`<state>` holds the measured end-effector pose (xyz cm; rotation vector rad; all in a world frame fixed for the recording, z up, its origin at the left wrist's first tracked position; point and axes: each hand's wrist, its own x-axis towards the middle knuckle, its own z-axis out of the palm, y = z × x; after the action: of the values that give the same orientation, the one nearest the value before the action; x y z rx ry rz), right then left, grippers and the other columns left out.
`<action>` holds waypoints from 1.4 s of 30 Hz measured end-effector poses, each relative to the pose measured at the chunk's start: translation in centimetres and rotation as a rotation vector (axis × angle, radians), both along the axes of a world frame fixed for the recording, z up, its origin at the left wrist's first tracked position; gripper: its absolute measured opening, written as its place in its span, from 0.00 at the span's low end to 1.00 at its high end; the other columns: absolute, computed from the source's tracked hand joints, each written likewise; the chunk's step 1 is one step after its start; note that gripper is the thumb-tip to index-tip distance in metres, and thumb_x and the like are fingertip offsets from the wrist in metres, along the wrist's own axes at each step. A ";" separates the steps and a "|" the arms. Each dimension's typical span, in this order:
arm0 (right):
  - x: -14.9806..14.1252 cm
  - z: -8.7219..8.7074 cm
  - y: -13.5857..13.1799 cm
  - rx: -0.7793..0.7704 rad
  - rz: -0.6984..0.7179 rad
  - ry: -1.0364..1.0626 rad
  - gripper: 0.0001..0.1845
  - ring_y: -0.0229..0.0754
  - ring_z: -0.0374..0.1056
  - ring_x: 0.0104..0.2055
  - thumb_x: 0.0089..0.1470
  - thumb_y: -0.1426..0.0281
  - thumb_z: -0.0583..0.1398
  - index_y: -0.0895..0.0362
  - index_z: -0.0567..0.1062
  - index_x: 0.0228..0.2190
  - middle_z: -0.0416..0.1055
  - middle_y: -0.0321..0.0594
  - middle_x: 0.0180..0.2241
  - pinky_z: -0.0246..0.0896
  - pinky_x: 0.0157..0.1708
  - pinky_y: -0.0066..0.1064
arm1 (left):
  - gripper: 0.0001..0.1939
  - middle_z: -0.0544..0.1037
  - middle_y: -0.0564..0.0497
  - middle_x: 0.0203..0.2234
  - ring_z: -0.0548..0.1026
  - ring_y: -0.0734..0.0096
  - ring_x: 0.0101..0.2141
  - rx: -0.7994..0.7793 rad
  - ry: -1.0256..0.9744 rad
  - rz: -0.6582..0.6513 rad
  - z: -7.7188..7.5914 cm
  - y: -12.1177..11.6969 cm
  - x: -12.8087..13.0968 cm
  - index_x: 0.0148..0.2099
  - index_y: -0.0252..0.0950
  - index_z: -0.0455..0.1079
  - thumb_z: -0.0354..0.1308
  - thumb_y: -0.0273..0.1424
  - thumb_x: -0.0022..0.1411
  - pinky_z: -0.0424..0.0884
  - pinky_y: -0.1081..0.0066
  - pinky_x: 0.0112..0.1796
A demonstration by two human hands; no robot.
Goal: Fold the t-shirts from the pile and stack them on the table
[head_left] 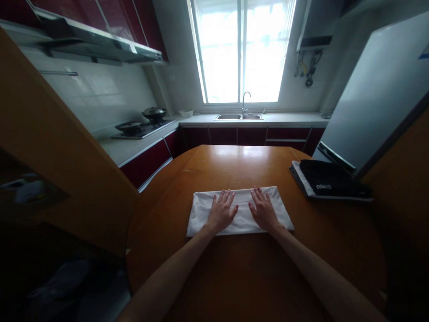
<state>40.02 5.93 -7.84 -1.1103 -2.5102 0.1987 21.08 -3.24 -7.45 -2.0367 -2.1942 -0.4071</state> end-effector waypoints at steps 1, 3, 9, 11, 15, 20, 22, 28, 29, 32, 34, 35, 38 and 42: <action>-0.1 0.0 -0.3 -0.034 0.032 -0.033 0.33 0.48 0.38 0.74 0.67 0.64 0.46 0.62 0.55 0.69 0.45 0.49 0.72 0.33 0.70 0.48 | 0.30 0.56 0.42 0.70 0.50 0.50 0.70 -0.028 0.007 -0.014 -0.1 -0.1 0.1 0.72 0.38 0.56 0.44 0.45 0.73 0.49 0.42 0.66; -0.3 -0.1 -0.6 -0.104 0.079 -0.107 0.33 0.50 0.39 0.74 0.67 0.63 0.47 0.63 0.56 0.68 0.46 0.50 0.72 0.35 0.70 0.50 | 0.30 0.55 0.42 0.71 0.50 0.48 0.70 -0.094 0.014 -0.035 -0.3 -0.2 0.3 0.72 0.39 0.56 0.44 0.44 0.73 0.49 0.40 0.65; -0.3 0.0 -0.4 -0.046 0.032 -0.071 0.34 0.47 0.34 0.75 0.68 0.64 0.45 0.65 0.51 0.70 0.40 0.49 0.73 0.33 0.70 0.46 | 0.31 0.51 0.43 0.72 0.48 0.50 0.71 -0.097 0.010 -0.063 -0.4 -0.3 0.5 0.73 0.39 0.52 0.43 0.43 0.74 0.48 0.41 0.65; -0.4 -0.1 -0.4 -0.077 0.059 -0.116 0.34 0.48 0.36 0.75 0.68 0.63 0.46 0.65 0.53 0.69 0.42 0.50 0.72 0.34 0.70 0.47 | 0.32 0.51 0.41 0.72 0.47 0.49 0.71 -0.129 0.009 -0.067 -0.3 -0.3 0.6 0.73 0.38 0.52 0.43 0.47 0.73 0.47 0.39 0.65; -0.5 -0.5 -0.5 -0.123 0.086 -0.188 0.33 0.50 0.39 0.74 0.67 0.62 0.46 0.65 0.57 0.68 0.44 0.51 0.72 0.34 0.70 0.51 | 0.34 0.52 0.41 0.72 0.48 0.49 0.71 -0.177 0.004 -0.073 -0.3 -0.5 0.8 0.73 0.39 0.53 0.42 0.50 0.73 0.47 0.39 0.65; -0.5 -0.4 -1.1 -0.034 0.061 -0.133 0.33 0.48 0.37 0.75 0.67 0.64 0.46 0.65 0.55 0.68 0.43 0.50 0.72 0.31 0.70 0.50 | 0.32 0.54 0.44 0.71 0.48 0.53 0.71 -0.064 0.007 -0.021 0.1 -0.5 0.0 0.73 0.38 0.53 0.42 0.47 0.73 0.48 0.44 0.66; -0.6 -0.3 -1.3 -0.003 0.094 -0.109 0.33 0.46 0.35 0.75 0.67 0.64 0.45 0.64 0.53 0.69 0.41 0.48 0.73 0.31 0.70 0.49 | 0.31 0.54 0.44 0.71 0.48 0.52 0.71 -0.035 0.007 0.050 0.1 -0.5 -0.8 0.73 0.38 0.53 0.42 0.45 0.74 0.47 0.43 0.66; -1.0 -0.6 -1.7 -0.119 0.184 -0.206 0.34 0.51 0.39 0.74 0.66 0.60 0.50 0.60 0.57 0.68 0.45 0.49 0.72 0.34 0.69 0.52 | 0.31 0.52 0.43 0.71 0.48 0.45 0.70 -0.139 -0.018 0.140 -0.2 -0.4 -2.4 0.72 0.41 0.56 0.44 0.47 0.73 0.47 0.37 0.64; -1.0 -0.5 -1.7 -0.115 0.176 -0.196 0.34 0.51 0.40 0.74 0.66 0.60 0.49 0.60 0.57 0.68 0.45 0.49 0.72 0.34 0.69 0.51 | 0.31 0.53 0.43 0.71 0.49 0.45 0.70 -0.128 -0.017 0.143 -0.1 -0.4 -2.4 0.72 0.40 0.56 0.44 0.47 0.73 0.47 0.38 0.64; -0.9 -0.2 -1.1 -0.059 0.100 -0.124 0.32 0.47 0.39 0.74 0.68 0.63 0.46 0.61 0.56 0.68 0.45 0.48 0.72 0.35 0.70 0.48 | 0.30 0.53 0.43 0.71 0.48 0.51 0.71 -0.047 0.003 0.103 0.1 -0.3 -1.6 0.72 0.36 0.55 0.44 0.43 0.74 0.47 0.43 0.66; -0.7 0.1 -0.6 -0.028 0.021 -0.098 0.32 0.47 0.38 0.74 0.67 0.65 0.46 0.62 0.55 0.69 0.45 0.49 0.72 0.34 0.70 0.48 | 0.30 0.53 0.44 0.71 0.47 0.54 0.71 -0.026 0.018 0.041 0.1 -0.3 -1.0 0.73 0.36 0.53 0.43 0.41 0.74 0.48 0.46 0.67; -0.6 0.2 -0.3 -0.032 -0.008 -0.105 0.32 0.48 0.38 0.74 0.67 0.66 0.46 0.63 0.55 0.69 0.45 0.50 0.72 0.34 0.70 0.49 | 0.30 0.53 0.44 0.71 0.48 0.54 0.71 -0.044 0.024 0.010 0.1 -0.2 -0.7 0.72 0.36 0.54 0.43 0.42 0.74 0.49 0.46 0.66; -0.4 0.3 0.1 -0.085 -0.051 -0.148 0.32 0.50 0.41 0.74 0.67 0.65 0.47 0.66 0.57 0.68 0.47 0.52 0.71 0.36 0.69 0.51 | 0.32 0.53 0.42 0.71 0.50 0.51 0.70 -0.122 0.030 -0.030 -0.2 -0.2 0.0 0.72 0.35 0.56 0.44 0.45 0.73 0.50 0.43 0.65; -0.7 0.3 -0.8 -0.039 -0.017 -0.113 0.32 0.49 0.38 0.74 0.67 0.65 0.46 0.65 0.55 0.68 0.44 0.51 0.72 0.34 0.70 0.50 | 0.33 0.53 0.42 0.71 0.49 0.53 0.71 -0.074 0.048 -0.046 -0.2 -0.4 0.7 0.73 0.34 0.52 0.45 0.44 0.73 0.50 0.45 0.66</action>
<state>39.33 5.12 -7.58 -1.1886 -2.6055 0.1851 21.76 -3.63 -7.69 -2.1151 -2.1684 -0.2824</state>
